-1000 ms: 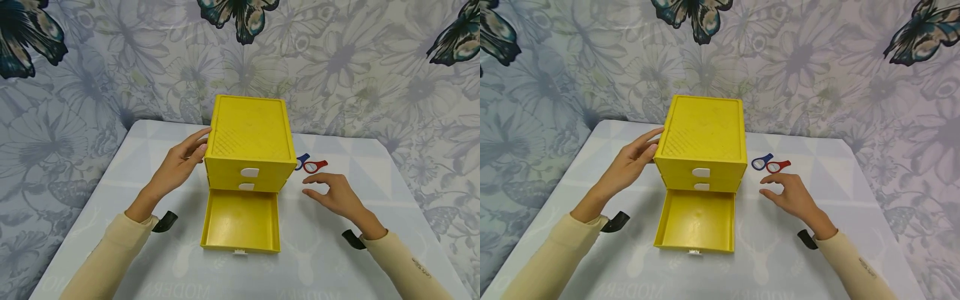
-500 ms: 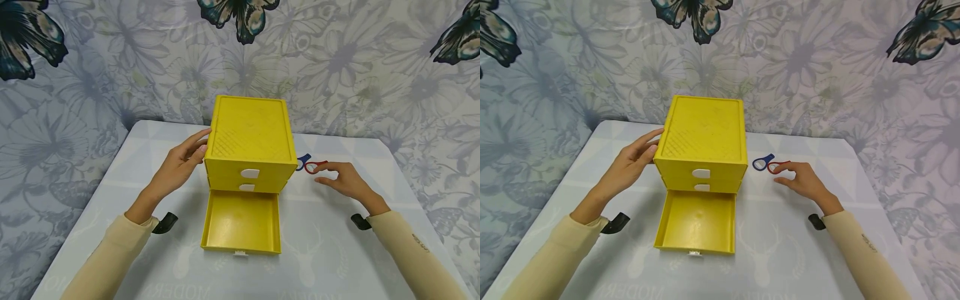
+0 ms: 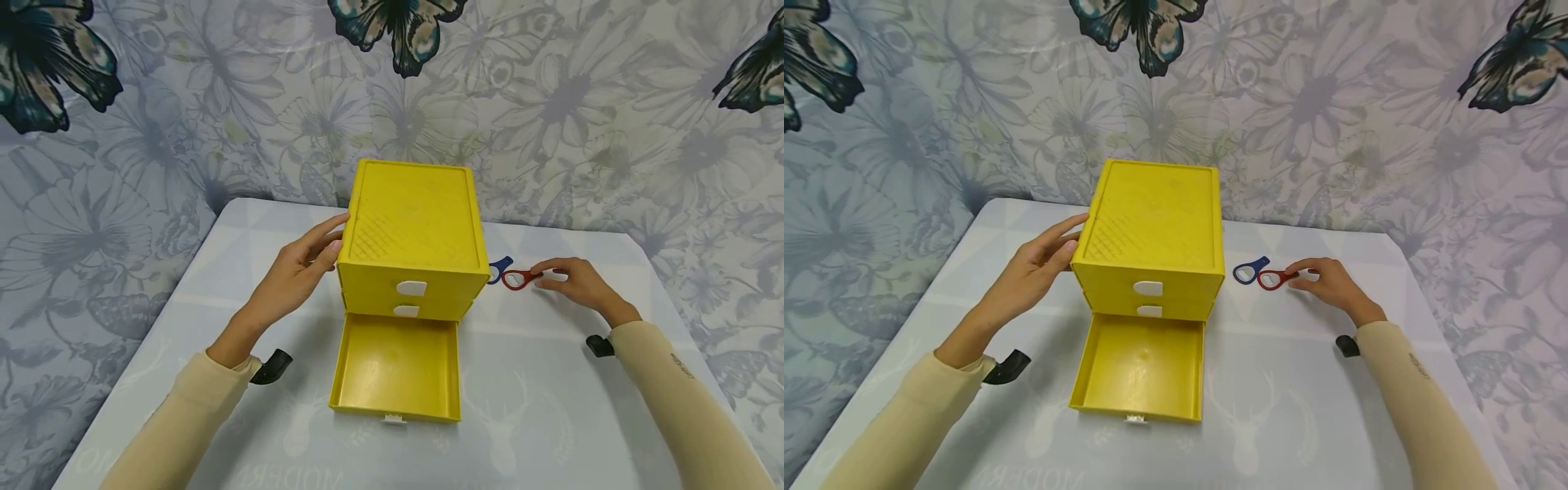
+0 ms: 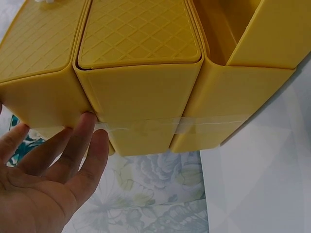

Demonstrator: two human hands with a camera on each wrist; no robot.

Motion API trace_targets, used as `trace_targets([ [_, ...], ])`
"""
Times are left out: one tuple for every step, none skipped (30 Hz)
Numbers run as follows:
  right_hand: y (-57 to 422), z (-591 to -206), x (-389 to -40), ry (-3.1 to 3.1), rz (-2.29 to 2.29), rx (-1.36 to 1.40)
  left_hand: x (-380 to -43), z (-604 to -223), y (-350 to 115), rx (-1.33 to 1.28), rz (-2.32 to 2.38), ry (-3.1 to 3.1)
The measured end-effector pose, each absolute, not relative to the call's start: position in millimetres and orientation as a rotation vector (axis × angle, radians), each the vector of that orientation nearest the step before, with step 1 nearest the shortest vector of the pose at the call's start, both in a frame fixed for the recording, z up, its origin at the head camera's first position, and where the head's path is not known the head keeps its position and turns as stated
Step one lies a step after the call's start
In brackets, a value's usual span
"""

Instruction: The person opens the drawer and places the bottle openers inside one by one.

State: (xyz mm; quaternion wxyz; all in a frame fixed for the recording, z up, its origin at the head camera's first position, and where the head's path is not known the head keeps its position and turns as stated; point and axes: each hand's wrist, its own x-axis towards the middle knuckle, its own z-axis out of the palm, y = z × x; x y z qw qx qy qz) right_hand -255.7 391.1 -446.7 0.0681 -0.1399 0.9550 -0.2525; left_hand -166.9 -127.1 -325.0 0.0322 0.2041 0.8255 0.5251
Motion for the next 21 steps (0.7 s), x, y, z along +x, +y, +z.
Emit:
trace_targets([
  [392.3,-449.1,-258.1,2.871,-0.755,-0.414,-166.9,-325.2,-127.1,0.630,1.618,2.540],
  [393.2,-451.3,-260.4,2.863,-0.757,-0.411,-166.9,-325.3,-127.1,0.630,1.621,2.538],
  [393.4,-453.0,-262.4,2.860,-0.757,-0.406,-166.9,-325.1,-127.0,0.630,1.621,2.538],
  [393.3,-454.5,-264.1,2.858,-0.756,-0.404,-166.8,-324.8,-126.9,0.629,1.620,2.540],
  [393.2,-455.9,-265.7,2.856,-0.759,-0.395,-166.7,-324.3,-126.7,0.627,1.621,2.542],
  [392.8,-457.0,-267.1,2.856,-0.761,-0.389,-166.5,-324.0,-126.6,0.623,1.620,2.544],
  [392.4,-458.0,-268.1,2.854,-0.760,-0.378,-166.2,-323.7,-126.5,0.619,1.618,2.546],
  [392.4,-459.2,-269.0,2.854,-0.755,-0.371,-166.0,-323.5,-126.4,0.615,1.617,2.547],
  [392.3,-460.3,-269.8,2.857,-0.748,-0.369,-165.8,-323.3,-126.2,0.611,1.614,2.549],
  [392.5,-461.6,-270.4,2.858,-0.745,-0.365,-165.7,-323.3,-126.0,0.607,1.613,2.549],
  [393.0,-462.9,-270.2,2.860,-0.746,-0.361,-165.6,-323.3,-125.6,0.605,1.612,2.548],
  [393.2,-464.0,-270.0,2.862,-0.743,-0.365,-165.5,-323.4,-125.3,0.603,1.610,2.547],
  [393.5,-465.0,-269.8,2.866,-0.740,-0.372,-165.4,-323.3,-125.1,0.605,1.609,2.548],
  [393.6,-466.0,-270.0,2.872,-0.741,-0.382,-165.4,-323.3,-125.0,0.604,1.606,2.550],
  [393.4,-466.6,-270.1,2.875,-0.745,-0.391,-165.4,-323.2,-124.9,0.605,1.604,2.552],
  [393.2,-467.1,-270.4,2.879,-0.746,-0.401,-165.4,-323.2,-125.1,0.605,1.604,2.555],
  [392.8,-467.4,-271.0,2.884,-0.754,-0.408,-165.4,-323.2,-125.2,0.609,1.604,2.557],
  [392.3,-467.6,-271.4,2.889,-0.759,-0.413,-165.5,-323.3,-125.4,0.612,1.604,2.558],
  [391.7,-467.6,-271.7,2.893,-0.765,-0.417,-165.6,-323.4,-125.6,0.614,1.606,2.558],
  [391.4,-467.7,-272.0,2.897,-0.764,-0.417,-165.7,-323.6,-125.8,0.613,1.608,2.555],
  [390.9,-467.8,-272.4,2.901,-0.760,-0.415,-165.9,-323.9,-126.0,0.612,1.611,2.551],
])
